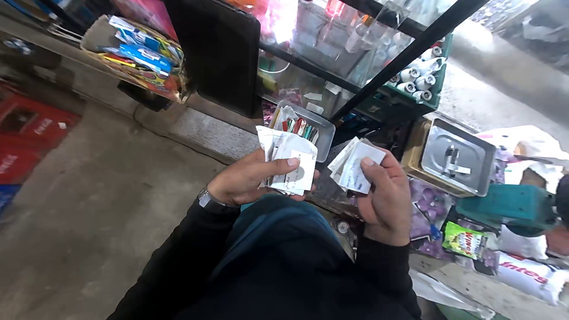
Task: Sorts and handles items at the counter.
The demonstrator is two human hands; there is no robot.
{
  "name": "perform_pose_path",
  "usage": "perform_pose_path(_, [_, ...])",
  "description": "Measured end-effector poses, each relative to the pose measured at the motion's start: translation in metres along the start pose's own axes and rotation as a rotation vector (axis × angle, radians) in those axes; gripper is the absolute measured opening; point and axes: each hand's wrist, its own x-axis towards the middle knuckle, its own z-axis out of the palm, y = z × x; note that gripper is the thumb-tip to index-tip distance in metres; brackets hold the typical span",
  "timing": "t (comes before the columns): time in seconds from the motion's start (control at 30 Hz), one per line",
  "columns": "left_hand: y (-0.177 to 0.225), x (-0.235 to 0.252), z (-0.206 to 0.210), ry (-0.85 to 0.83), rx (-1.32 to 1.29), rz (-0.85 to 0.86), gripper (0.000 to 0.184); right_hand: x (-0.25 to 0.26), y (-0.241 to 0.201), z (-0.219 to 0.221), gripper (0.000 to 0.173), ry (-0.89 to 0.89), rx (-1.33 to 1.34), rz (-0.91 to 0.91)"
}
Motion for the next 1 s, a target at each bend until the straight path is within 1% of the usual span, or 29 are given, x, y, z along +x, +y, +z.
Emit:
perform_pose_path(0.07, [0.0,-0.001,-0.002,-0.011,-0.017,-0.008,0.04,0.0,-0.002,0.0,0.022,0.008,0.003,-0.003])
perform_pose_path(0.13, [0.0,-0.002,0.004,0.048,0.032,0.003,0.038,-0.003,-0.002,0.004,0.023,-0.022,-0.004,0.01])
perform_pose_path(0.2, [-0.001,-0.002,0.01,0.111,0.104,0.028,0.039,-0.007,0.001,0.01,0.027,-0.087,-0.021,0.045])
perform_pose_path(0.3, [-0.003,0.0,0.013,0.147,0.182,0.033,0.042,-0.012,0.009,0.02,0.033,-0.201,-0.031,0.125])
perform_pose_path(0.37, [-0.005,0.001,0.012,0.162,0.215,0.032,0.044,-0.014,0.014,0.023,0.031,-0.235,-0.018,0.158])
perform_pose_path(0.47, [-0.004,0.0,0.01,0.154,0.207,0.037,0.041,-0.011,0.014,0.021,0.024,-0.204,-0.027,0.136])
perform_pose_path(0.6, [-0.001,-0.001,0.009,0.126,0.135,0.044,0.036,-0.004,0.007,0.01,0.024,-0.115,-0.037,0.074])
perform_pose_path(0.67, [-0.001,-0.001,0.008,0.099,0.107,0.047,0.036,-0.002,0.004,0.006,0.023,-0.101,-0.044,0.072])
perform_pose_path(0.77, [-0.002,-0.001,0.007,0.108,0.107,0.065,0.033,-0.002,0.004,0.004,0.023,-0.14,-0.054,0.099])
perform_pose_path(0.87, [-0.004,-0.001,0.009,0.144,0.14,0.092,0.037,-0.005,0.007,0.007,0.023,-0.209,-0.08,0.12])
perform_pose_path(1.0, [-0.008,0.001,0.012,0.218,0.174,0.12,0.041,-0.008,0.012,0.013,0.026,-0.215,-0.095,0.12])
